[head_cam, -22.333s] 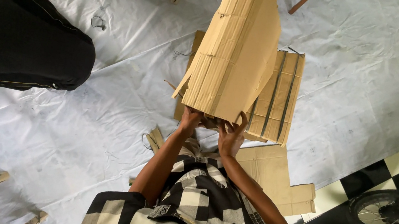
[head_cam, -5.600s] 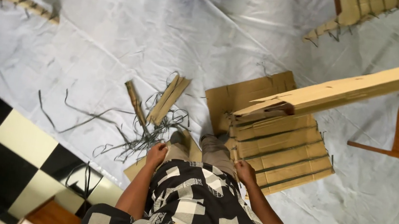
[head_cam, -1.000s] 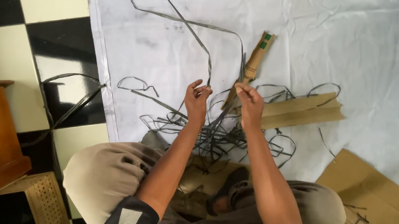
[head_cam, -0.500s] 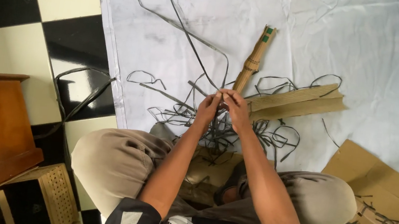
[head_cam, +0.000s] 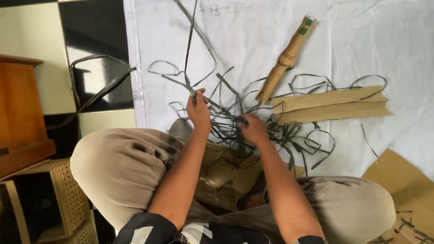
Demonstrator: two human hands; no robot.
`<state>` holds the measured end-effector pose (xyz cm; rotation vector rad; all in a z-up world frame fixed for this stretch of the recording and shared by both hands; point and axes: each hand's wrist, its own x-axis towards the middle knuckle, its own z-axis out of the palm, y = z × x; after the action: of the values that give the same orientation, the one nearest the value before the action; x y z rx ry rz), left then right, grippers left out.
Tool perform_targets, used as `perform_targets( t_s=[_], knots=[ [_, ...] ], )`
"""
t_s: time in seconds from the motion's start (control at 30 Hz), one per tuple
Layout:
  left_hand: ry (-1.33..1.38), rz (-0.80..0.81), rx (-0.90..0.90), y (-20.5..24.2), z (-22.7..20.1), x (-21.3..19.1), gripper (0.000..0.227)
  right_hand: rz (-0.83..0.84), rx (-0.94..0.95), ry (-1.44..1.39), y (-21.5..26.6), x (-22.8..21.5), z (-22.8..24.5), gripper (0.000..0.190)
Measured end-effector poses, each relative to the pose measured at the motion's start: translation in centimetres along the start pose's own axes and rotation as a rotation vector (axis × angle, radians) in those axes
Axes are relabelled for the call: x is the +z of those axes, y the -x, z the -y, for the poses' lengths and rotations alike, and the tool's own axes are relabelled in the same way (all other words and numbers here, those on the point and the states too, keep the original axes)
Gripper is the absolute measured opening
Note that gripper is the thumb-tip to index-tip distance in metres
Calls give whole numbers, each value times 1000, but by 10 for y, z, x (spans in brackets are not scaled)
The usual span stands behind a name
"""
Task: The person folds cardboard components and secures them using plastic straps and fasteners to assemble a chair.
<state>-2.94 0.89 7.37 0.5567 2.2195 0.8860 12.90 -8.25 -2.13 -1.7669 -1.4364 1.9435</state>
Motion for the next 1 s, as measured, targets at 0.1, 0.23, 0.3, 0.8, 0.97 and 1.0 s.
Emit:
perform_targets(
  t_s=[0.1,0.23,0.3,0.8,0.97,1.0],
  knots=[
    [78,15,-3,4,-18,-4,27,76,110,77,-17,35,-18,53],
    [136,71,18,26,-68,-12,33,38,83,76,-32,40,-37,55],
    [245,122,-22,29,-87,-15,36,-230,8,-158,-30,23,-29,40],
    [536,104,-19,7,-205,-24,45,-97,-180,-628,28,-85,94,29],
    [596,-153,230,-17,-221,-57,40,-494,11,-258,12,-95,16,21],
    [549,-224,294,-15,-220,-60,34,-553,104,-191,6,-91,-5,32]
  ],
)
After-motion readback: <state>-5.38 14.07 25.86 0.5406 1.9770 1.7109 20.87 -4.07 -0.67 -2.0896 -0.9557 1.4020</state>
